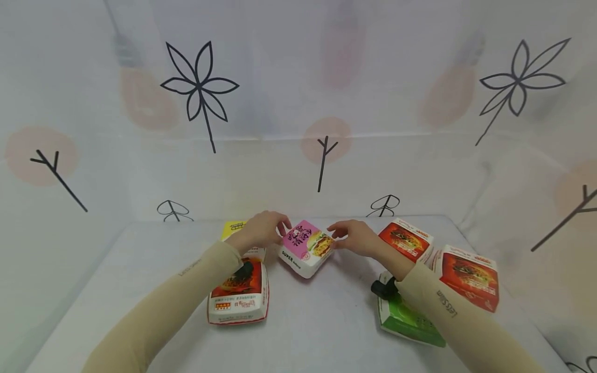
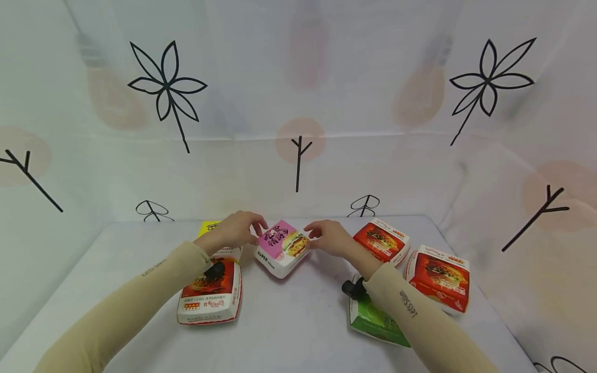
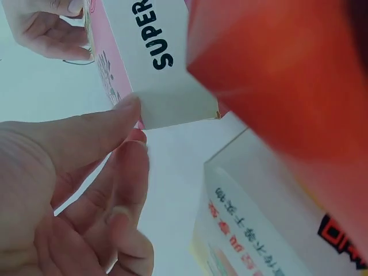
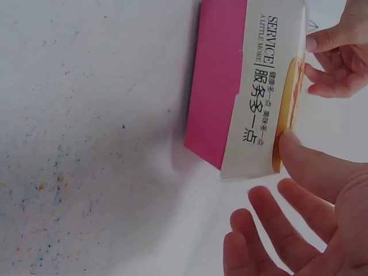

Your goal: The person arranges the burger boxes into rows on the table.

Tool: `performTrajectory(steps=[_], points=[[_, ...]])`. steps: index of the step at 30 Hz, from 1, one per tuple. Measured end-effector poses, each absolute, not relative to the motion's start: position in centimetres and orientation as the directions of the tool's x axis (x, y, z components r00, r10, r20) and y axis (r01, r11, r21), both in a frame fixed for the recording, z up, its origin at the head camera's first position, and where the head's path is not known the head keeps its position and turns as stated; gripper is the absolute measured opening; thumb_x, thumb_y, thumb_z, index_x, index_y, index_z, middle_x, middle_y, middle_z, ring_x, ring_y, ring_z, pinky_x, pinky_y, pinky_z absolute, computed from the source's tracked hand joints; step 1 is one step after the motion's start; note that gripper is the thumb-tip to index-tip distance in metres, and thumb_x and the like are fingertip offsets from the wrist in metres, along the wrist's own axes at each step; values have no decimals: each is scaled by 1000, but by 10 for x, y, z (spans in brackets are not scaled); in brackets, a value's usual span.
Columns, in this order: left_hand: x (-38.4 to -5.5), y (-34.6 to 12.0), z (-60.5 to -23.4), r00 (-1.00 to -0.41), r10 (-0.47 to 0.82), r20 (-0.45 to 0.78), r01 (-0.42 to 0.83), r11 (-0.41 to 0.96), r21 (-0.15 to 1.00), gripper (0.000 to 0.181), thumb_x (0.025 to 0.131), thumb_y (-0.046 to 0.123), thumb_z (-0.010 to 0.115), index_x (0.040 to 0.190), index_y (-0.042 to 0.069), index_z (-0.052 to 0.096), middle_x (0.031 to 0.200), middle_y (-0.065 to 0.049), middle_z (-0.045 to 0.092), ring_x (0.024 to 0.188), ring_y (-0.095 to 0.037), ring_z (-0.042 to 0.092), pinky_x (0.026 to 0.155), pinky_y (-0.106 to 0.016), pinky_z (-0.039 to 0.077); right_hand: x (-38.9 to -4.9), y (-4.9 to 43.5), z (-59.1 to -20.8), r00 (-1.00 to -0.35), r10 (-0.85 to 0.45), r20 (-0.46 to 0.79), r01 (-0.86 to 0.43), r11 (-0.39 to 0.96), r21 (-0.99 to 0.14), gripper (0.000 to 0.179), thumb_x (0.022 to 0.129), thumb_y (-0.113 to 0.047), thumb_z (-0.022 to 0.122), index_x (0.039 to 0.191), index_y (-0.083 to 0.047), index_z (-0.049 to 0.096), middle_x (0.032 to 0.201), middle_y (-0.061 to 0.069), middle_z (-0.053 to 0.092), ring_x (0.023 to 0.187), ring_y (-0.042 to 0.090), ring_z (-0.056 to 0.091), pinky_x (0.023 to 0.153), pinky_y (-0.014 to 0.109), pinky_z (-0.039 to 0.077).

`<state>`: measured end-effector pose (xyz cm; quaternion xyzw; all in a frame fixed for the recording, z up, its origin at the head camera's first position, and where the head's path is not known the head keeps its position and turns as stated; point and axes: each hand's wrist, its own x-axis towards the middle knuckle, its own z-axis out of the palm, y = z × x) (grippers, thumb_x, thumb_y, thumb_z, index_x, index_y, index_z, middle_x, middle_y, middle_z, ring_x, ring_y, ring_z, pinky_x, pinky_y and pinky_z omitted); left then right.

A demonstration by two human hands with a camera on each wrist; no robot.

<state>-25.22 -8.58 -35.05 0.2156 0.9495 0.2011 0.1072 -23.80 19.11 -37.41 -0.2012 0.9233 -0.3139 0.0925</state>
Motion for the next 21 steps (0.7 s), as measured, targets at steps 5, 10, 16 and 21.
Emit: performTrajectory(steps=[5,10,16,21], points=[[-252,-87,-352,-882,459,-109,374,821,432,34,84,8,78,115,16,69,102,2,69,102,-22,60,94,-41,47,-236,189,-375,-896,-435,-90,-270,695,-667,54,86,-19,78,136,-6,60,132,14,62,122,35,56,99,52,47],[-252,-88,-350,-878,463,-124,355,802,480,35,84,10,78,117,16,70,113,0,68,102,-20,60,96,-41,47,-234,188,-375,-872,-464,-154,-240,681,-692,58,88,-19,77,143,-17,57,142,16,54,128,38,52,100,54,47],[-252,-87,-348,-873,458,-167,307,783,541,42,84,14,80,124,18,68,128,-1,63,106,-18,62,96,-40,49,-234,186,-375,-864,-470,-179,-233,690,-685,52,88,-21,78,138,-21,62,139,14,57,127,37,52,99,51,47],[-251,-87,-347,-873,443,-201,260,774,578,45,85,17,80,127,20,67,134,-2,61,118,-24,60,100,-44,48,-234,184,-375,-875,-452,-173,-230,704,-672,52,88,-23,78,138,-20,62,138,15,57,125,37,52,97,50,49]])
